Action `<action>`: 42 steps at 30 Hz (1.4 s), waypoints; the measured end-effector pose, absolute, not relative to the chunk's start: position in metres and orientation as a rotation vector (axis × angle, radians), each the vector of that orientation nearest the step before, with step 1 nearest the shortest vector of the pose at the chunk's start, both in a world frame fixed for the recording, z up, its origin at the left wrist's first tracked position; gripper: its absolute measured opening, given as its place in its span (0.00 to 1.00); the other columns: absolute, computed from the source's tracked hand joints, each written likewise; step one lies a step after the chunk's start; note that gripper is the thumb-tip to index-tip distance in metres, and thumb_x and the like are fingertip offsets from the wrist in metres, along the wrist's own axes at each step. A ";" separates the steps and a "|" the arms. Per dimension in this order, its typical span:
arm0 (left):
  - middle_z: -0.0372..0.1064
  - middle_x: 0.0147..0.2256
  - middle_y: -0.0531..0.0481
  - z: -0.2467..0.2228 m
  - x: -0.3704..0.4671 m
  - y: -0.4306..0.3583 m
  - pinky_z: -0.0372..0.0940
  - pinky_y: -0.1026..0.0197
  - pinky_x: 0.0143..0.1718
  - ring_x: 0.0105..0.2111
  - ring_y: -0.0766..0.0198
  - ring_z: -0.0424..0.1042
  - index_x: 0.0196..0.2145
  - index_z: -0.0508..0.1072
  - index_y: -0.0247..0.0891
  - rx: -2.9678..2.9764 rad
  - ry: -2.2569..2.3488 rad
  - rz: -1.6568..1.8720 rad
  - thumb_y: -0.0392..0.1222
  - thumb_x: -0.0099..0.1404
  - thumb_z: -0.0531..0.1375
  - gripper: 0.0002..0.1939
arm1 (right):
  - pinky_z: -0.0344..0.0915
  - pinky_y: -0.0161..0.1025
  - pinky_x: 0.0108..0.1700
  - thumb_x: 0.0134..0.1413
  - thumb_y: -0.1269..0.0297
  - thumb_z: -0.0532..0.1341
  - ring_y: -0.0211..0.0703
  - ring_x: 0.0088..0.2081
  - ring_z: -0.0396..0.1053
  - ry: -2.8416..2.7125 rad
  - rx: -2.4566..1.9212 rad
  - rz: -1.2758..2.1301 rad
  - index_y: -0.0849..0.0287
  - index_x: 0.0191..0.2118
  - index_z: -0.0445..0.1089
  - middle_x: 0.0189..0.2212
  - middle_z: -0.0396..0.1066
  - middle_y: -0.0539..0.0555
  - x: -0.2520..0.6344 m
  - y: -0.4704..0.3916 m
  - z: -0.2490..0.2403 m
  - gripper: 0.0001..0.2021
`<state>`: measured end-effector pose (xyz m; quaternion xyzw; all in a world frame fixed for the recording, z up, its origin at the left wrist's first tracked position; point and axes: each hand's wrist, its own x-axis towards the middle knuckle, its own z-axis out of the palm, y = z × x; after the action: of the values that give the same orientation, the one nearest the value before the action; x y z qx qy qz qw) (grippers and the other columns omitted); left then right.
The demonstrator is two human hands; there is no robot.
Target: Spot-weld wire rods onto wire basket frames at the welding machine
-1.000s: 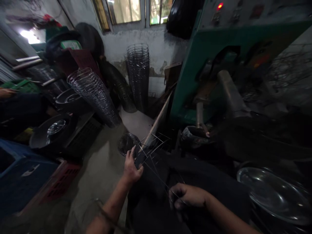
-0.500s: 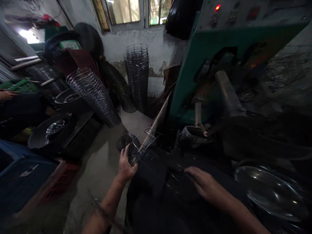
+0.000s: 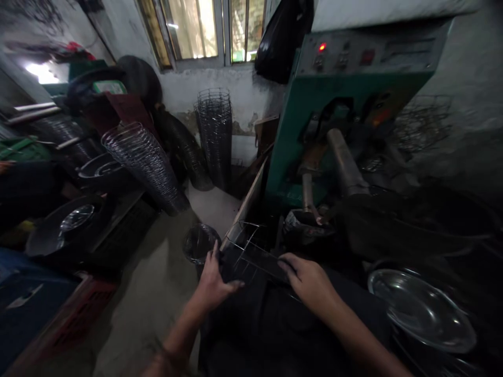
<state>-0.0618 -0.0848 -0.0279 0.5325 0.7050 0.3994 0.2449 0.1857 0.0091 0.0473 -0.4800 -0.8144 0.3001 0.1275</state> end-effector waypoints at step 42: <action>0.71 0.29 0.50 -0.057 0.061 0.025 0.65 0.60 0.33 0.30 0.62 0.70 0.36 0.68 0.36 1.196 1.512 1.258 0.49 0.53 0.64 0.17 | 0.59 0.37 0.35 0.51 0.50 0.59 0.42 0.31 0.66 -2.140 -1.476 0.905 0.58 0.27 0.73 0.25 0.71 0.50 0.298 0.120 0.045 0.16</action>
<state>0.0612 0.0250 -0.0565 0.4744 0.5997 0.4990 0.4077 0.2980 0.1202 0.0448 -0.5261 -0.7627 0.3227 0.1934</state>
